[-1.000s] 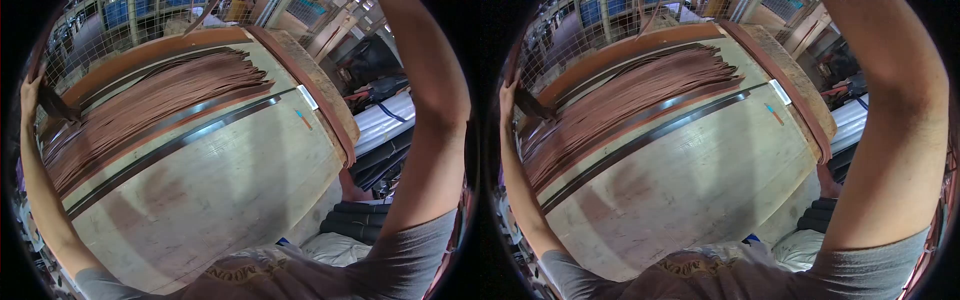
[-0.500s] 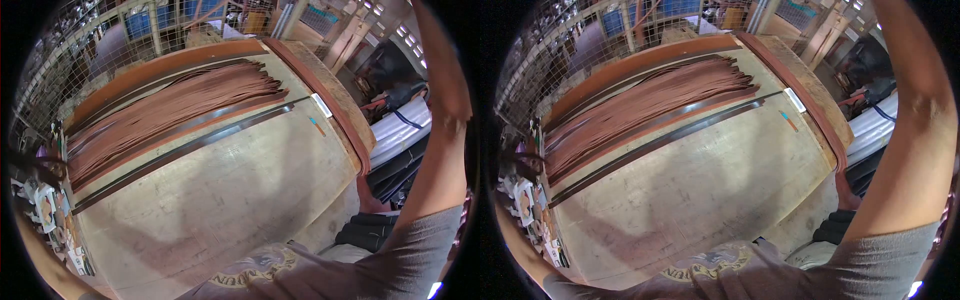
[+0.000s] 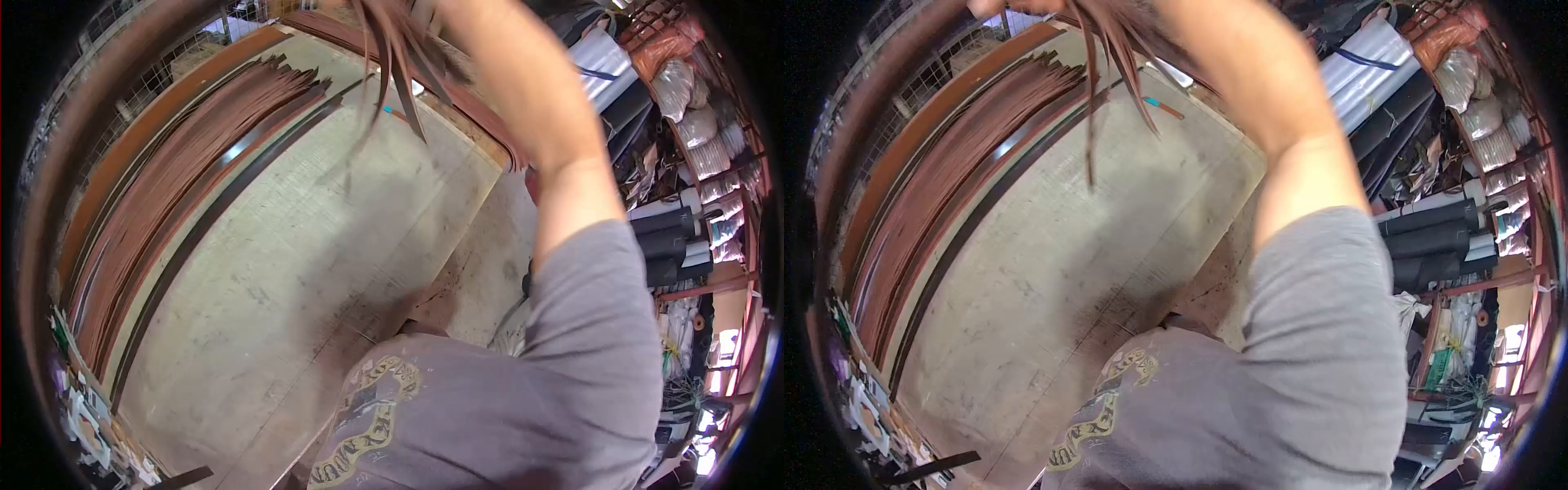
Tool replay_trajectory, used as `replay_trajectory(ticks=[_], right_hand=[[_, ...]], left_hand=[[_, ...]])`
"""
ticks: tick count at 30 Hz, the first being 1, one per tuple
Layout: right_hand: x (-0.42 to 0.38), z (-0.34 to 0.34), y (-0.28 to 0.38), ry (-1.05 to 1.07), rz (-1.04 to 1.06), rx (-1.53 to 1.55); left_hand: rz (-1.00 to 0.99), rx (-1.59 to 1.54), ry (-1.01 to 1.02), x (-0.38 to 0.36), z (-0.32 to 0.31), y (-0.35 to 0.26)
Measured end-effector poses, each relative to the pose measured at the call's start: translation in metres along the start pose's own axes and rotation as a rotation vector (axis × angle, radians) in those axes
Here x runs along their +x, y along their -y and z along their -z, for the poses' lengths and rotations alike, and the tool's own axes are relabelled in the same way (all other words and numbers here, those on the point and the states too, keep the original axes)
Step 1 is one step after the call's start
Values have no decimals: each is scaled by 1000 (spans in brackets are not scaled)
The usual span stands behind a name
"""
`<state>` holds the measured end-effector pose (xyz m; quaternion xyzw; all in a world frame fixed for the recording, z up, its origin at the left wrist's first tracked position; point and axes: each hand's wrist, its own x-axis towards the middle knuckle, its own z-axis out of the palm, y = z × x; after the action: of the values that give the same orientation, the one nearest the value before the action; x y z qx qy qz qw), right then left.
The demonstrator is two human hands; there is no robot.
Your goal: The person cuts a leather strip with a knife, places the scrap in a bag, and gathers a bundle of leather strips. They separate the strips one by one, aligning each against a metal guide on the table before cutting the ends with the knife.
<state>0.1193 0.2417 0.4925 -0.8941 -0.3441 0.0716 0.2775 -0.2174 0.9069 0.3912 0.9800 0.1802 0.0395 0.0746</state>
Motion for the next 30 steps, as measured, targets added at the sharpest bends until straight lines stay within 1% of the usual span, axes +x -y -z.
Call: replay_trajectory(ticks=[2, 3, 5, 6, 7, 8, 9, 10, 11, 12, 13, 14, 15, 16, 17, 18, 19, 20, 21, 23, 25, 27, 28, 30], right_hand=[[-3, -56, -65, 149, -53, 129], [-4, -94, -114, 162, -43, 127], [-21, -166, -197, 313, -96, 82], [-40, -209, -229, 318, -346, 101], [-50, -247, -275, 367, -434, 60], [-74, -283, -307, 283, -584, -15], [-104, -316, -319, 57, -610, 96], [-123, -351, -356, -55, -586, -106], [-138, -362, -348, -235, -496, -301], [-157, -368, -333, -418, -389, -493], [-169, -372, -323, -399, -428, -540], [-173, -376, -307, -379, -456, -585], [-176, -373, -305, -306, -498, -580], [-177, -366, -309, -227, -529, -570], [-178, -356, -319, -172, -493, -462], [-179, -347, -330, -176, -382, -497], [-182, -344, -357, -145, -442, -478], [-187, -335, -368, -184, -452, -494], [-195, -325, -401, -145, -434, -545], [-211, -314, -438, -206, -455, -554], [-232, -305, -445, -221, -545, -547], [-251, -294, -441, -162, -651, -579], [-252, -290, -437, -134, -706, -597], [-245, -288, -436, -86, -760, -633]], left_hand=[[83, 68, 285, -7, -36, -8], [124, 107, 441, -11, -59, -12], [197, 148, 710, -18, -123, -21], [220, 120, 780, -30, -160, -23], [229, 48, 785, -45, -198, -23], [145, -130, 627, -55, -257, -21], [35, -293, 486, -65, -317, -20], [144, -172, 485, -69, -332, -44], [190, -259, 355, -71, -339, -55], [239, -346, 217, -75, -347, -64], [232, -287, 224, -78, -346, -74], [233, -226, 231, -80, -339, -70], [231, -136, 210, -81, -346, -65], [241, -130, 203, -84, -356, -55], [231, -73, 212, -87, -358, -48], [276, -36, 254, -88, -353, -51], [291, 11, 318, -89, -345, -55], [322, 52, 373, -94, -334, -64], [343, 83, 418, -98, -322, -72], [386, 107, 457, -114, -312, -69], [412, 167, 483, -131, -304, -58], [430, 262, 493, -147, -300, -29], [379, 288, 434, -157, -308, -3], [412, 278, 457, -163, -305, 15]])
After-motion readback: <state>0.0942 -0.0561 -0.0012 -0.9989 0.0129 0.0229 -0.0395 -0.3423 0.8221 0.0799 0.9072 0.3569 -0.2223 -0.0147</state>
